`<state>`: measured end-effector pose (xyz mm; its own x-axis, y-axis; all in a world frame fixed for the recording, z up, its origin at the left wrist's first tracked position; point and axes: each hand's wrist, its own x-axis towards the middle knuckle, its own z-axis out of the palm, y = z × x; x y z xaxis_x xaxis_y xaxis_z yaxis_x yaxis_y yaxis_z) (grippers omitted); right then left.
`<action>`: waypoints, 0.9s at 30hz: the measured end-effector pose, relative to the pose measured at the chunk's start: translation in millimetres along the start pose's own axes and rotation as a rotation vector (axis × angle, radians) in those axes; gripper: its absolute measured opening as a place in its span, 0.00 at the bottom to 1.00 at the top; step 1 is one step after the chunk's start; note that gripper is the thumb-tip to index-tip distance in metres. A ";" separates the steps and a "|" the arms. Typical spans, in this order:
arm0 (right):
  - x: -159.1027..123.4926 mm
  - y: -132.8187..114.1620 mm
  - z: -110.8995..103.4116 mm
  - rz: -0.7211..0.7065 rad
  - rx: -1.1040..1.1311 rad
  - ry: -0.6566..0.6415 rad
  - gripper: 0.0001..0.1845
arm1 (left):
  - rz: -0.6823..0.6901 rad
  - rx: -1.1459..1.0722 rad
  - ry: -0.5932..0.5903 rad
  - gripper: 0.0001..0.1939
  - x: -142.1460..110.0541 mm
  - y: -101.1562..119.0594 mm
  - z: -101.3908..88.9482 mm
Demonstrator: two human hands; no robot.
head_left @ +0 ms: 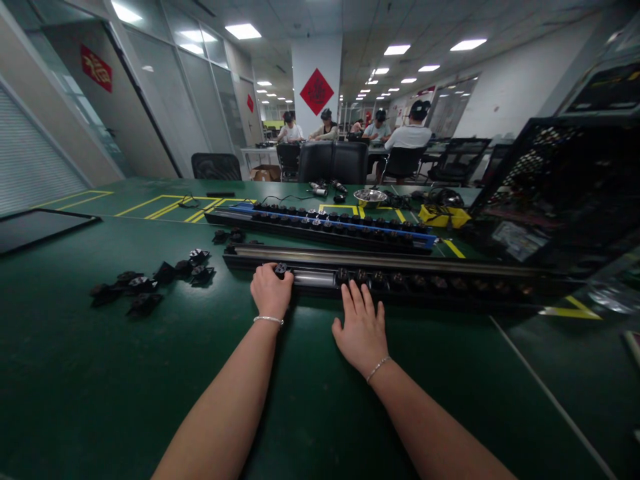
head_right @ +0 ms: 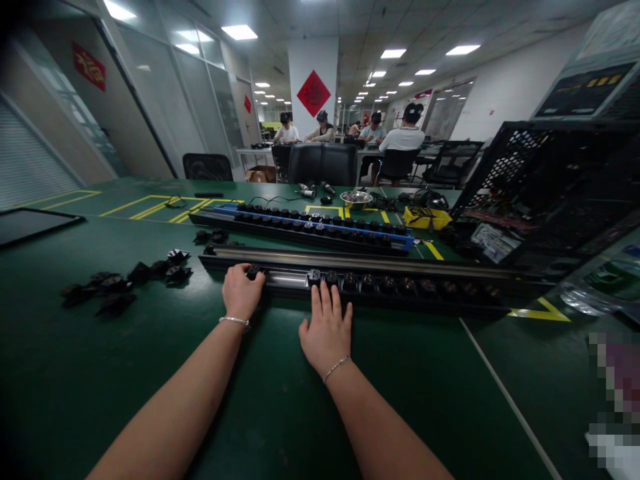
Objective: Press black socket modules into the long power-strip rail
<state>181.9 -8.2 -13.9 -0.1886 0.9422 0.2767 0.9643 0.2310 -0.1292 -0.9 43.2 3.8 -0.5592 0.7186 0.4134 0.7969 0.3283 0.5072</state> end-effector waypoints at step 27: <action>1.9 2.4 -5.6 0.043 0.089 -0.009 0.35 | -0.216 -0.088 -0.009 0.18 24.5 -26.3 -11.2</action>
<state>184.9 -7.2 -8.3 -0.1497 0.9538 0.2604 0.9514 0.2107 -0.2247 -38.2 45.4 9.0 -0.7124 0.6430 0.2810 0.6352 0.4207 0.6477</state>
